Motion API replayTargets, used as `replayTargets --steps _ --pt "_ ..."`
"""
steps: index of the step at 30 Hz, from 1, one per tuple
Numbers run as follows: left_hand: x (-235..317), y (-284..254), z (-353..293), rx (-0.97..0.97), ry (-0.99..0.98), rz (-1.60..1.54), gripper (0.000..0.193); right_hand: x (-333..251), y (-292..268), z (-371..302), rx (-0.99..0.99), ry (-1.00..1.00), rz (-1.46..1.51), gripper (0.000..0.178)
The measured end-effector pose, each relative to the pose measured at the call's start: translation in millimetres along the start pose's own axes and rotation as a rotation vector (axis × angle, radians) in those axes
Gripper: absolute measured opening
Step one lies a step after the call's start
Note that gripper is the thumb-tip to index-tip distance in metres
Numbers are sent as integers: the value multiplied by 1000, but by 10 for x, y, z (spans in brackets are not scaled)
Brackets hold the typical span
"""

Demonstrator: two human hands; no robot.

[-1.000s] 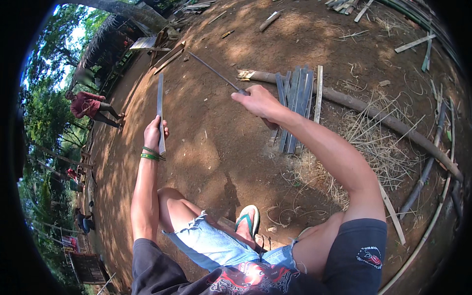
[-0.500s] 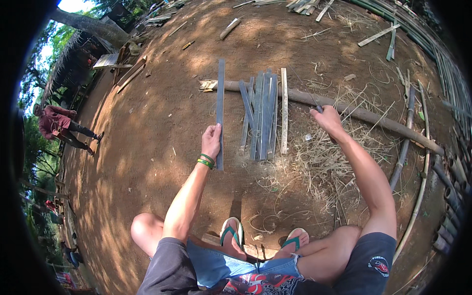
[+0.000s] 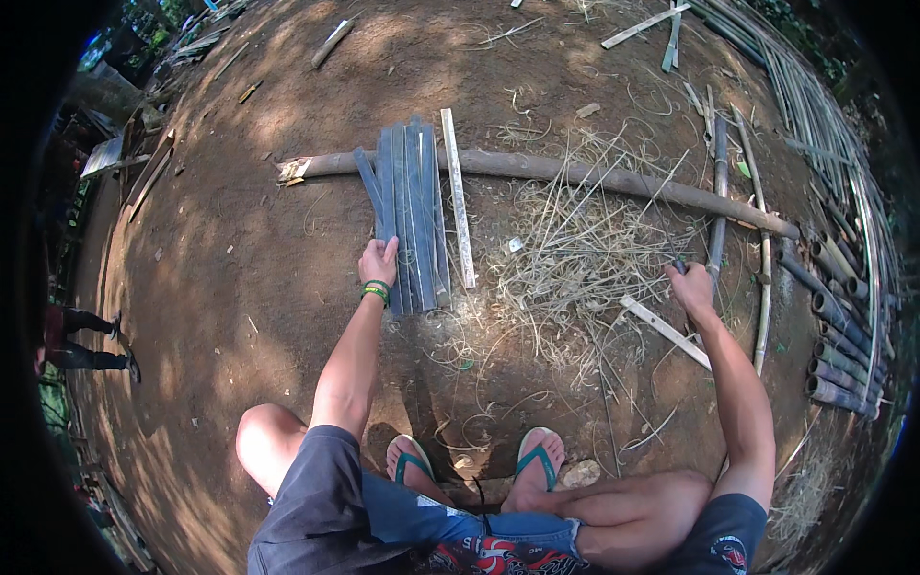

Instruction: The person sits on the ground and uses a machete to split long bamboo strips into thinner slats. They hold the bamboo vertically against a wooden support and strike it with the blade to separate the layers, then place the finished slats into a pile.

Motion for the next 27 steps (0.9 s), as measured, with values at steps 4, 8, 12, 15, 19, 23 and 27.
replayTargets --steps 4,8,12,15,19,23,27 --pt "-38 61 -60 221 43 237 47 18 -10 -42 6 -14 -35 42" --pt "505 105 -559 254 406 225 43 93 -42 25 -22 15 -66 42" --pt "738 518 -910 -128 652 173 31 -10 33 146 35 -55 -30 42" --pt "828 851 -1079 -211 360 361 32 -173 41 127 4 -29 28 42" --pt "786 1080 -955 -125 184 363 27 -99 115 178 -22 -14 -25 43" --pt "766 1037 -1005 -206 19 184 24 8 151 198 -25 0 -14 41" --pt "644 806 -1053 -205 10 -5 22 -4 192 245 -27 -34 -35 38"
Point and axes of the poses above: each hand's wrist, its own z-axis towards the middle knuckle, its own y-axis out of the palm, x = y × z, the point moved 3 cm from there along z, towards the middle knuckle, and after that the axes turned 15 degrees about -y, right-handed, at the moved point
